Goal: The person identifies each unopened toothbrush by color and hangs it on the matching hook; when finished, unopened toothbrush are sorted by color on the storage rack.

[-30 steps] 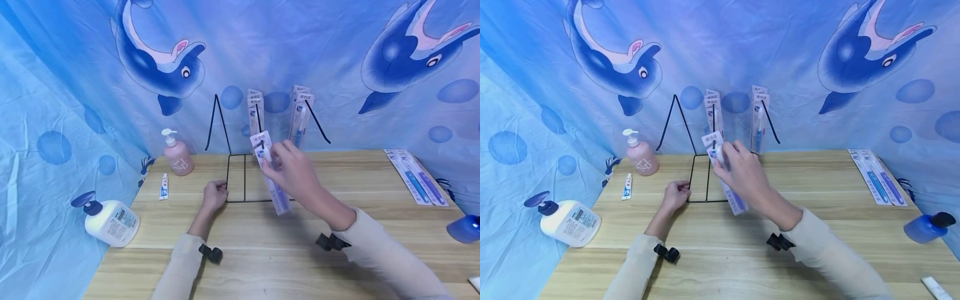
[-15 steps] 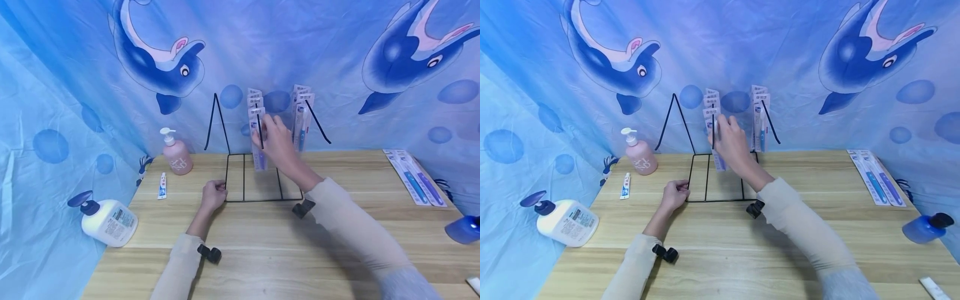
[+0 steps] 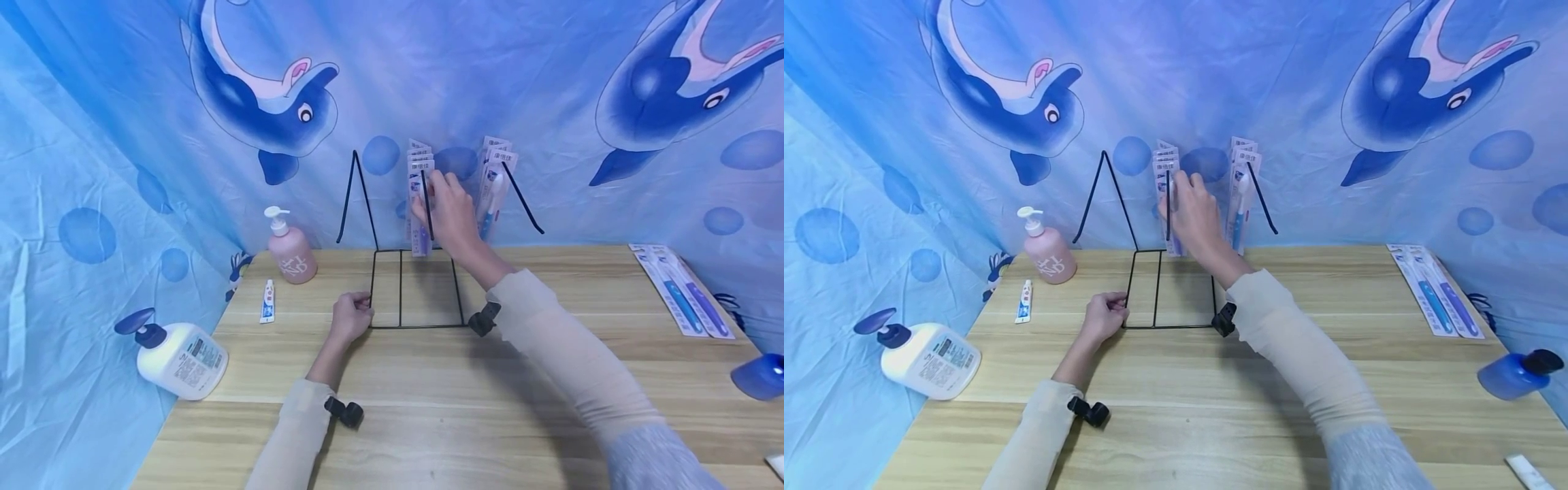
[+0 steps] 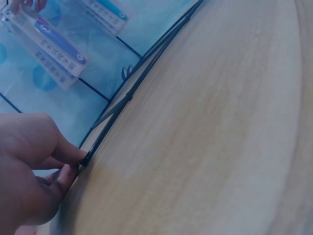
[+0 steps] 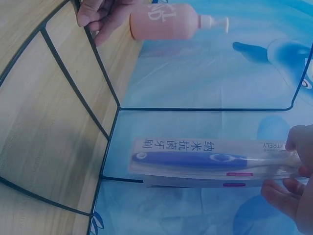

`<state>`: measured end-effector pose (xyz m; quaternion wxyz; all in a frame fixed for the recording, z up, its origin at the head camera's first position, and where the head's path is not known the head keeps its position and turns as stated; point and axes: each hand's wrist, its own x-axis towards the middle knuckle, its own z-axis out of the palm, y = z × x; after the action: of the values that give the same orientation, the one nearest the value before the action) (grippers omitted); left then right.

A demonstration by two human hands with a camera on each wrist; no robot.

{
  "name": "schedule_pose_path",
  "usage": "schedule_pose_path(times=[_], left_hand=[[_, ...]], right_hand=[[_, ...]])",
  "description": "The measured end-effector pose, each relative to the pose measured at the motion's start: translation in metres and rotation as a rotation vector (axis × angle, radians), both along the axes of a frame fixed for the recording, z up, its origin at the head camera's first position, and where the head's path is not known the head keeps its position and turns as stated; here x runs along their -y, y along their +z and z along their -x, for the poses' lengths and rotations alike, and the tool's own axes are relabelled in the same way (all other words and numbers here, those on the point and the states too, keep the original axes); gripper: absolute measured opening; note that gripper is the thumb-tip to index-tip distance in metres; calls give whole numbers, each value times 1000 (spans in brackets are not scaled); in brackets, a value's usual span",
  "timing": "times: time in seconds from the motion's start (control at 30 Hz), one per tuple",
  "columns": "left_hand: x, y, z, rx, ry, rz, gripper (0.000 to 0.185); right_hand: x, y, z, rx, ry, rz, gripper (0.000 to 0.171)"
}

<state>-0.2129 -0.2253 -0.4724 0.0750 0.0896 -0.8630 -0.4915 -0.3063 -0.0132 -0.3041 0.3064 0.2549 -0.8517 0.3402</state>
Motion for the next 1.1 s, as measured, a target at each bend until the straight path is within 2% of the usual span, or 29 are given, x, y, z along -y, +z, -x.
schedule_pose_path(times=[0.23, 0.4, 0.5, 0.57, 0.63, 0.73, 0.93, 1.1], left_hand=[[-2, 1, -1, 10, 5, 1, 37], [-3, 0, 0, 12, 12, -1, 38], [-3, 0, 1, 3, 13, -4, 37], [-2, -1, 0, 0, 13, 1, 37], [-2, 0, -1, -2, 14, 8, 37], [-3, -1, 0, -8, 16, 15, 36], [-1, 0, -1, -17, 5, 14, 36], [-1, -1, 1, -15, -3, 14, 36]], right_hand=[[-9, -3, -7, 68, 1, -2, 26], [-36, -7, -22, 113, 1, -30, 34], [-65, -14, -29, 106, 1, -43, 35], [-90, -22, -30, 66, -15, -64, 34], [-119, -31, -28, 56, -47, -79, 32], [-170, -43, -19, 98, -129, -120, 30], [-274, -63, 11, 336, -380, -239, 47], [-339, -88, 36, 555, -512, -260, 59]])
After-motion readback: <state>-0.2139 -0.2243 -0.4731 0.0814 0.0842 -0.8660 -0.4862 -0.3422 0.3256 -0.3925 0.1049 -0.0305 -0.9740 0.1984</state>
